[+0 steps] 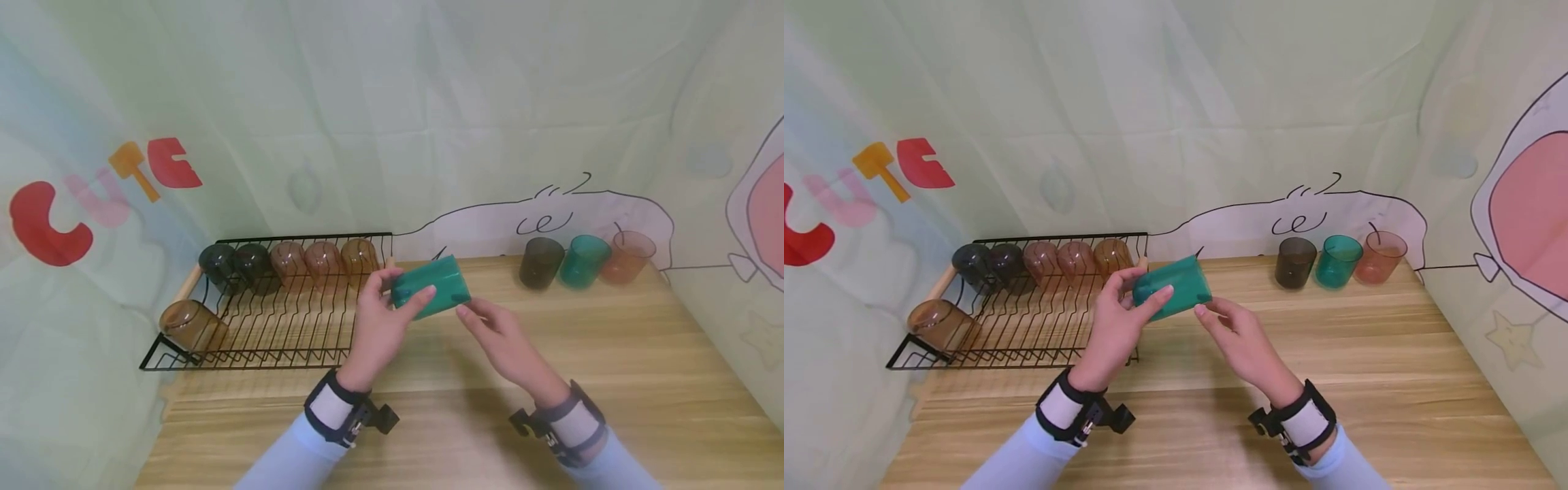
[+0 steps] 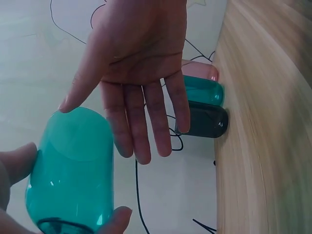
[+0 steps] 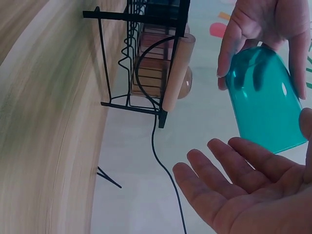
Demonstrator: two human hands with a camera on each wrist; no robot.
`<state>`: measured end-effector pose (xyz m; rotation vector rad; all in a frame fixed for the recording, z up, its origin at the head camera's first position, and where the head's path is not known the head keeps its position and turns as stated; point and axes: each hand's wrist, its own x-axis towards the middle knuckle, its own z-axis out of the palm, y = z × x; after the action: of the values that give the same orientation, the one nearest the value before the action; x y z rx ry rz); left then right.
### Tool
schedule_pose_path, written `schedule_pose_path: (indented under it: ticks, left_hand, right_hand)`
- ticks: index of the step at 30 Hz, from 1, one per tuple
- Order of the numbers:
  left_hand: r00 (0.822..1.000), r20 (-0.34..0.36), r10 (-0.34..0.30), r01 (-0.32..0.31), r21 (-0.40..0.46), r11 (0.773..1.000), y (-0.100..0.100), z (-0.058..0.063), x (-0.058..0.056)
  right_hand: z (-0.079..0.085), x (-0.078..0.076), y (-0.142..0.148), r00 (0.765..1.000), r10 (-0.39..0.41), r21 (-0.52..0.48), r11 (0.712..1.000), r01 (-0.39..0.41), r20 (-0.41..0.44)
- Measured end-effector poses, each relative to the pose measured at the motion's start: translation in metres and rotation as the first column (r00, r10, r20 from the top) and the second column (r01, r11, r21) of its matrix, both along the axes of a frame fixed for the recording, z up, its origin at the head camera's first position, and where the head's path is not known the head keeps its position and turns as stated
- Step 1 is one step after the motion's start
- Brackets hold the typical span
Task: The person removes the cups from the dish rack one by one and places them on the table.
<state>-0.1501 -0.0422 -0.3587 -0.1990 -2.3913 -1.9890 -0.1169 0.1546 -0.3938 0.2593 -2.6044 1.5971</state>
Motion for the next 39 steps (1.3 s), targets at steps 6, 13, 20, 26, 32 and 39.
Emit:
schedule_pose_path:
  ticks: [6,13,20,26,32,39]
  left_hand:
    - [0.999,0.025,-0.024,0.025,-0.042,0.999,0.002,-0.003,0.001]
    - [0.996,0.057,-0.064,0.069,-0.098,0.993,0.003,-0.007,0.004]
    - [0.992,0.053,-0.116,0.120,-0.079,0.990,0.005,-0.010,0.005]
    - [0.988,0.055,-0.143,0.149,-0.127,0.981,0.007,-0.011,0.006]
    - [0.988,0.047,-0.150,0.156,-0.155,0.976,0.007,-0.013,0.006]
    - [0.986,-0.002,-0.166,0.161,-0.212,0.964,0.009,-0.016,0.006]
  right_hand:
    - [0.000,-0.002,0.001,0.999,-0.023,-0.035,0.999,0.023,0.024]
    - [0.004,-0.003,0.002,0.999,-0.034,-0.057,0.998,0.036,0.029]
    - [0.008,-0.002,0.000,0.999,-0.044,-0.076,0.996,0.046,0.026]
    - [0.010,-0.004,-0.001,1.000,-0.018,-0.145,0.989,0.016,-0.012]
    - [0.013,-0.003,-0.001,1.000,-0.002,-0.187,0.982,-0.001,-0.013]
    - [0.015,-0.002,-0.002,1.000,0.003,-0.196,0.981,-0.003,0.000]
